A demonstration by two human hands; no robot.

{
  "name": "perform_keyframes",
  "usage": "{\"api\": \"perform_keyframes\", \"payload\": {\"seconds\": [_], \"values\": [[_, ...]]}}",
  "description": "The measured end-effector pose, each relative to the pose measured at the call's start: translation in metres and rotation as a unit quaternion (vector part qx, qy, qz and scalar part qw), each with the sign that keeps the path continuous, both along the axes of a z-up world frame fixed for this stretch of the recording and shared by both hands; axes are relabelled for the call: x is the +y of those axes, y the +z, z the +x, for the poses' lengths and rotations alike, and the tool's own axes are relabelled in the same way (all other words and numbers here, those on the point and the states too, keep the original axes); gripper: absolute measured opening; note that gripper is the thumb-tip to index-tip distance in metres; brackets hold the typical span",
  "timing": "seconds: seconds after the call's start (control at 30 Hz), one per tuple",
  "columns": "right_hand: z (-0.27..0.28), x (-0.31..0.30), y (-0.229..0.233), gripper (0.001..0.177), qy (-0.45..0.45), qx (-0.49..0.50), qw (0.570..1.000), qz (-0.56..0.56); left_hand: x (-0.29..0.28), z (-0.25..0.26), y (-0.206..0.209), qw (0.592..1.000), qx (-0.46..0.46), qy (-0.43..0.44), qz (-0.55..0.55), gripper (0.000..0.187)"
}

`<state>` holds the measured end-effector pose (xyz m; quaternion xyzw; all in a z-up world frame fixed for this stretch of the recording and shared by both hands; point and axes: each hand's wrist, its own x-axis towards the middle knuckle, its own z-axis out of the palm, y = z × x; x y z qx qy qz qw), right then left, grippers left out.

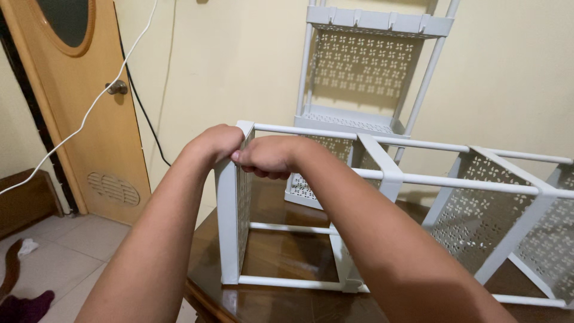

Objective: The person disassembles a white plastic storage shelf by hand, removing shelves and vertical supports one by one. The components are placed on the table as they are detached.

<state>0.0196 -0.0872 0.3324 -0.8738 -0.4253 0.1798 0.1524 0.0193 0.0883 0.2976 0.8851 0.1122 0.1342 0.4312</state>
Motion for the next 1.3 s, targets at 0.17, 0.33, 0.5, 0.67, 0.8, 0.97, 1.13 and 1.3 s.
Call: {"api": "perform_keyframes", "payload": {"seconds": [0.17, 0.33, 0.5, 0.67, 0.8, 0.97, 1.13, 1.3], "values": [[-0.02, -0.013, -0.029, 0.031, 0.095, -0.377, 0.906, 0.167, -0.003, -0.003, 0.002, 0.992, -0.003, 0.004, 0.13, 0.036], [-0.044, -0.026, -0.046, 0.026, 0.064, -0.513, 0.83, 0.21, -0.006, -0.011, 0.004, 0.997, 0.006, 0.035, 0.068, 0.038], [-0.048, -0.022, -0.037, 0.03, 0.045, -0.481, 0.861, 0.16, -0.011, -0.018, 0.007, 0.998, 0.005, 0.036, 0.041, 0.038], [-0.037, -0.016, -0.031, 0.032, 0.037, -0.398, 0.908, 0.121, -0.009, -0.015, 0.006, 0.997, -0.007, 0.024, 0.07, 0.038], [-0.014, -0.009, -0.018, 0.033, 0.156, -0.309, 0.923, 0.17, -0.004, -0.01, 0.003, 0.996, 0.004, 0.024, 0.09, 0.038], [0.008, 0.001, -0.002, 0.043, 0.0, 0.096, 0.995, 0.029, 0.0, -0.007, 0.002, 0.997, -0.006, 0.035, 0.075, 0.04], [0.009, -0.002, -0.013, 0.039, 0.066, -0.069, 0.989, 0.115, 0.0, -0.008, 0.002, 0.996, -0.008, 0.021, 0.083, 0.038], [-0.027, -0.018, -0.053, 0.03, 0.041, -0.483, 0.853, 0.193, -0.001, -0.01, 0.001, 0.995, 0.007, 0.028, 0.101, 0.036]]}}
